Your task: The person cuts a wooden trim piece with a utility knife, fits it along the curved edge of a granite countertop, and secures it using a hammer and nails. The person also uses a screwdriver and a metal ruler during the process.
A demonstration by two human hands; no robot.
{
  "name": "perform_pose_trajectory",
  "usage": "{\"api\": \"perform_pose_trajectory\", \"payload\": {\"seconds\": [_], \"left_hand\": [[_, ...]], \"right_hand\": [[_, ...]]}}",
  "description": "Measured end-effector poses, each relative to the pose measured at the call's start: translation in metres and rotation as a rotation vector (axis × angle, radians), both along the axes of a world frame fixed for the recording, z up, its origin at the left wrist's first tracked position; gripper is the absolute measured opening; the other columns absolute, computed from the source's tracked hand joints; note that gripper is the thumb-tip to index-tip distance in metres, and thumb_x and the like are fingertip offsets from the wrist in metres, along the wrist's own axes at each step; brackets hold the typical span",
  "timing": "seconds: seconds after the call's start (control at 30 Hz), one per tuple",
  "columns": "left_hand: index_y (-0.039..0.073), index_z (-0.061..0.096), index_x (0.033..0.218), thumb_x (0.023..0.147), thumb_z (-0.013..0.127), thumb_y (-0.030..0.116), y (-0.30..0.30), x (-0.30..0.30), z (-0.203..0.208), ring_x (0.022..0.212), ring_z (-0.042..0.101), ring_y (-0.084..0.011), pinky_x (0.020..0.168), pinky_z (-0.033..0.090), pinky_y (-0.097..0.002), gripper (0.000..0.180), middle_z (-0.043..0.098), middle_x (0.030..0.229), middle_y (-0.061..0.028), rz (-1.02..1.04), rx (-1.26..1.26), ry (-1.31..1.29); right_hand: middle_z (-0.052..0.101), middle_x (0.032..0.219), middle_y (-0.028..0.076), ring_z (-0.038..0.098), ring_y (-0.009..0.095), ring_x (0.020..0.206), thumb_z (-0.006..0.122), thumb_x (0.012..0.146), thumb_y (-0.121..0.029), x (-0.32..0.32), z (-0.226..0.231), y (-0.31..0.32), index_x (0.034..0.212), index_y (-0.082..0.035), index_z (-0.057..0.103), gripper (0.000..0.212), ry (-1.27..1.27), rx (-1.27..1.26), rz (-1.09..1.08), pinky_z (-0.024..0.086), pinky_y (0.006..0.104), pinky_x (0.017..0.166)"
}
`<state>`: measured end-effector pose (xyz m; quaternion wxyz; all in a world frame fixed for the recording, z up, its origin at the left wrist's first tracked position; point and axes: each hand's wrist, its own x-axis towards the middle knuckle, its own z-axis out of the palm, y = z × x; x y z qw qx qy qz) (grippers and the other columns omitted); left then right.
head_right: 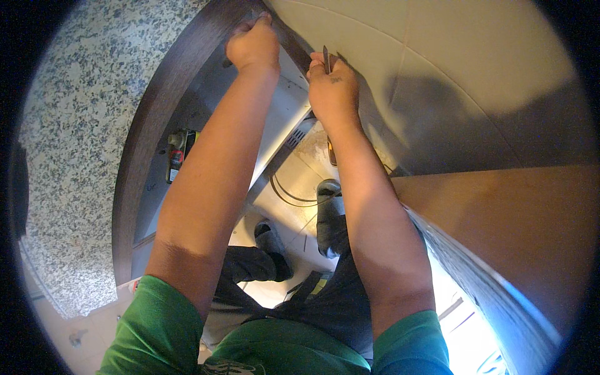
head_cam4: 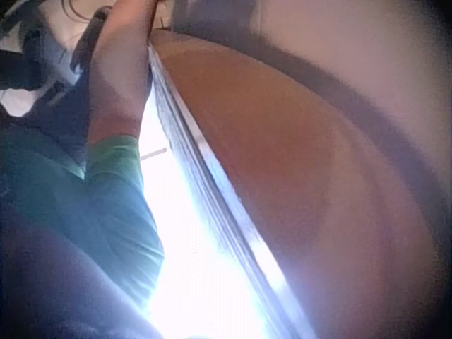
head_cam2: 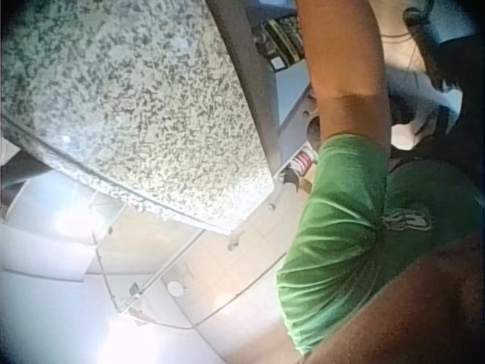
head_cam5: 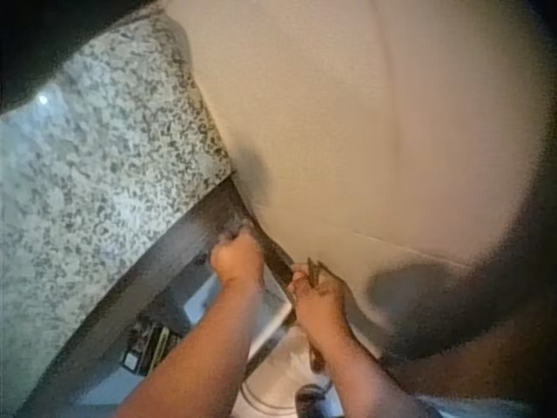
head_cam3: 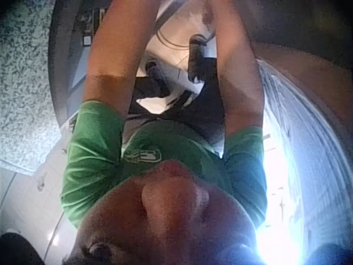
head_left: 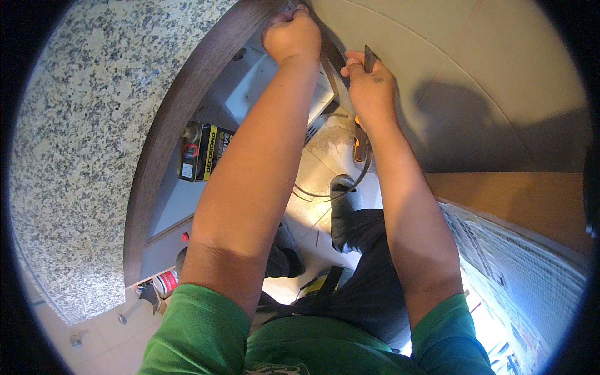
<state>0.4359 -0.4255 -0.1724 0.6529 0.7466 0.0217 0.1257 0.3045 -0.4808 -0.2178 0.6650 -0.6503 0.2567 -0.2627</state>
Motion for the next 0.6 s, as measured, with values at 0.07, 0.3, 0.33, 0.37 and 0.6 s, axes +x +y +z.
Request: {"api": "perform_pose_trajectory", "payload": {"seconds": [0.07,0.3,0.33,0.37,0.6], "left_hand": [[-0.004,0.074,0.097,0.085,0.079,0.022,-0.003,0.0,0.001,0.096,0.068,-0.0262,0.088,0.051,-0.0372,0.029,0.074,0.102,-0.0173,0.044,-0.021,0.005],[-0.008,0.071,0.108,0.082,0.078,0.029,-0.002,-0.008,0.012,0.105,0.068,-0.0323,0.094,0.051,-0.0387,0.046,0.073,0.112,-0.0226,0.067,0.152,0.037],[-0.008,0.071,0.11,0.082,0.078,0.029,-0.006,-0.019,0.018,0.105,0.068,-0.0324,0.094,0.051,-0.0387,0.047,0.073,0.112,-0.0228,0.102,0.224,0.014],[-0.008,0.071,0.111,0.081,0.078,0.029,-0.014,-0.033,0.024,0.106,0.068,-0.0325,0.095,0.051,-0.0388,0.048,0.072,0.113,-0.0231,0.135,0.295,-0.009],[-0.01,0.07,0.112,0.084,0.078,0.031,-0.003,-0.004,0.008,0.11,0.068,-0.0337,0.096,0.05,-0.0396,0.051,0.072,0.117,-0.0243,0.09,0.111,0.026]], "right_hand": [[0.07,0.089,0.004,0.059,0.011,0.071,0.061,0.1,-0.017,-0.001,0.005,0.001,0.118,-0.003,0.072,0.025,-0.017,0.112,0.013,0.046,0.0265,0.062],[0.069,0.086,0.001,0.051,0.009,0.063,0.061,0.1,-0.02,-0.005,0.013,0.001,0.118,-0.005,0.072,0.025,0.022,0.123,0.031,0.042,0.0269,0.058],[0.068,0.085,0.0,0.051,0.009,0.063,0.061,0.1,-0.02,-0.004,0.01,0.001,0.117,-0.005,0.072,0.025,0.016,0.126,0.029,0.042,0.0269,0.058],[0.068,0.085,0.0,0.05,0.009,0.063,0.061,0.1,-0.02,-0.003,0.007,0.001,0.117,-0.005,0.072,0.025,0.01,0.129,0.026,0.041,0.0269,0.058],[0.067,0.083,0.0,0.051,0.009,0.065,0.062,0.1,-0.02,-0.001,0.003,0.0,0.116,-0.004,0.072,0.025,0.013,0.127,0.055,0.041,0.0268,0.058]]}}
